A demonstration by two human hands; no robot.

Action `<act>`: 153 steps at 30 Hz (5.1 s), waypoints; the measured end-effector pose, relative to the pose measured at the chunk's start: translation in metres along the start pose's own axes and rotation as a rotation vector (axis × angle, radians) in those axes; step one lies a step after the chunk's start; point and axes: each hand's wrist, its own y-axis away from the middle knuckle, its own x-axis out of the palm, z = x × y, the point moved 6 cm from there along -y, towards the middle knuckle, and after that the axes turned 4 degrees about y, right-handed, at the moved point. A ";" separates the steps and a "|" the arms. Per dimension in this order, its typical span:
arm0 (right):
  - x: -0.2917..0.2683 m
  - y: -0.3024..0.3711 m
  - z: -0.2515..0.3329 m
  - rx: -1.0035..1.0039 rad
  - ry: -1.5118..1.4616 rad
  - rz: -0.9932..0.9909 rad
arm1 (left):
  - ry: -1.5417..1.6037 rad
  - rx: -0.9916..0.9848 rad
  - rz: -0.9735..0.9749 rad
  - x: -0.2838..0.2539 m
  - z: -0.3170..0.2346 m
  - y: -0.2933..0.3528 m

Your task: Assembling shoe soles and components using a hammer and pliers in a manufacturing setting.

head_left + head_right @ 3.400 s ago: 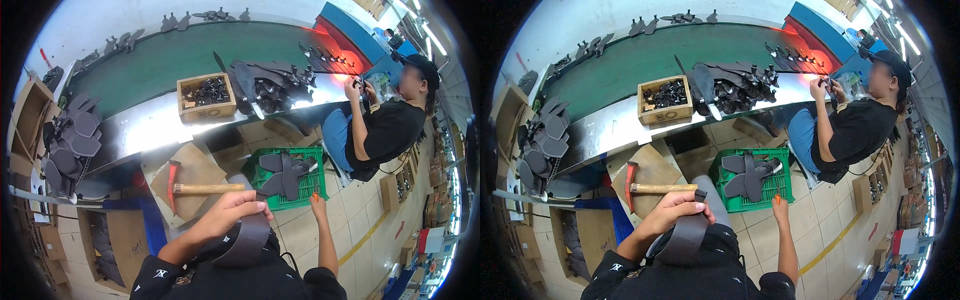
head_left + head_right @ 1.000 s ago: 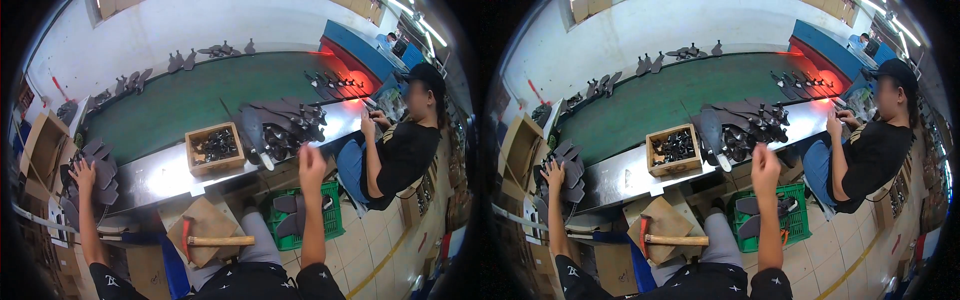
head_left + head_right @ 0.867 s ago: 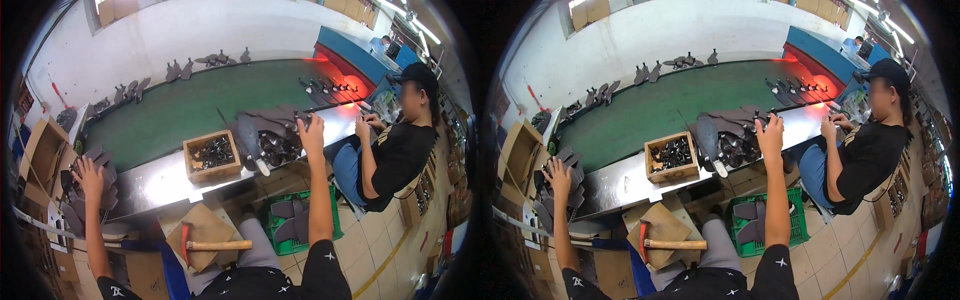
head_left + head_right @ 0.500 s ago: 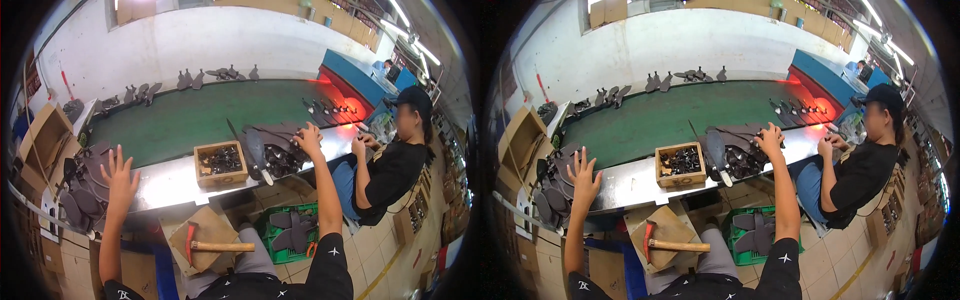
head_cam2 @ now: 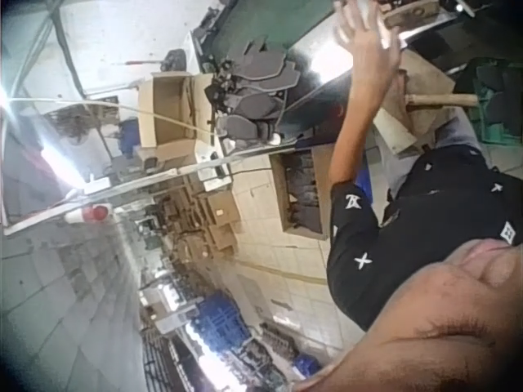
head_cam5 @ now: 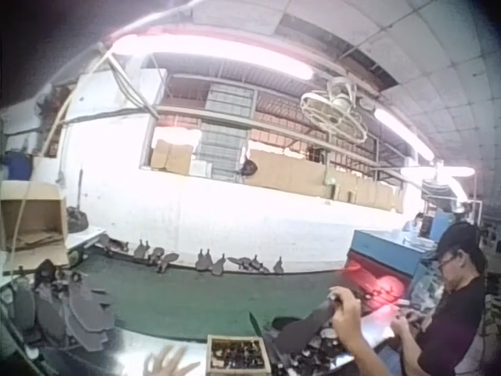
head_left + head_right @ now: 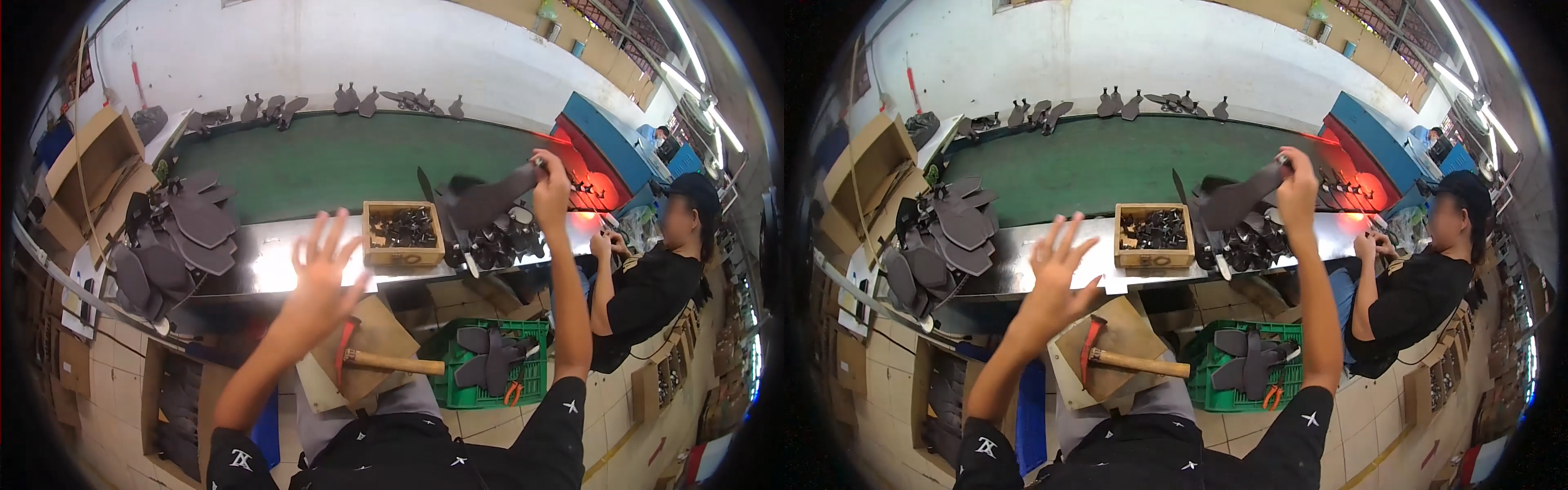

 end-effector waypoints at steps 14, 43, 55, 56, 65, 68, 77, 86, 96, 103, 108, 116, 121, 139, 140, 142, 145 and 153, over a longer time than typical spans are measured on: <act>0.037 0.207 0.215 -0.090 -0.359 0.668 | 1.226 -0.456 -0.247 -0.025 -0.023 0.089; 0.085 0.343 0.163 0.919 -0.920 0.637 | 1.628 -0.863 -0.650 0.171 0.143 0.148; 0.037 0.310 0.172 0.345 -0.252 0.480 | 1.097 -0.801 -0.744 0.053 0.099 0.140; 0.031 0.317 0.158 0.493 -0.415 0.434 | 1.003 -0.807 -0.616 0.054 0.082 0.129; -0.048 0.314 0.131 1.013 -0.806 0.398 | 0.144 -0.418 -0.446 0.098 0.025 0.060; -0.062 0.317 0.116 0.883 -0.872 0.246 | 0.240 -0.179 -0.300 0.111 0.028 -0.012; -0.091 0.331 0.063 1.109 -0.889 -0.028 | -0.179 -0.163 0.312 0.241 0.087 -0.117; -0.058 0.315 0.057 1.039 -0.879 0.206 | 0.452 -0.335 0.181 0.181 0.074 -0.102; -0.017 0.211 0.139 0.816 -1.121 0.458 | 0.186 0.439 -0.327 0.026 -0.093 0.009; -0.012 0.201 0.203 0.859 -1.186 0.527 | -0.051 0.595 -0.384 -0.012 -0.122 0.069; -0.002 0.209 0.208 0.770 -1.249 0.446 | 0.659 -0.014 -0.287 -0.008 -0.085 0.067; 0.012 0.236 0.210 0.837 -1.290 0.764 | 0.715 0.008 -0.187 0.003 -0.058 0.097; 0.054 0.242 0.191 0.800 -1.042 0.778 | 0.422 -0.341 -0.229 0.038 0.004 0.094; 0.133 0.220 0.207 0.124 -0.739 0.906 | 0.809 -0.548 -0.228 0.105 0.061 0.119; 0.133 0.220 0.211 0.115 -0.749 0.912 | 0.800 -0.538 -0.224 0.105 0.062 0.119; 0.133 0.221 0.213 0.104 -0.761 0.922 | 0.790 -0.532 -0.221 0.106 0.063 0.120; 0.133 0.219 0.210 0.111 -0.737 0.925 | 0.757 -0.497 -0.231 0.103 0.062 0.117; 0.133 0.222 0.207 0.179 -0.783 0.938 | 0.797 -0.528 -0.191 0.103 0.062 0.117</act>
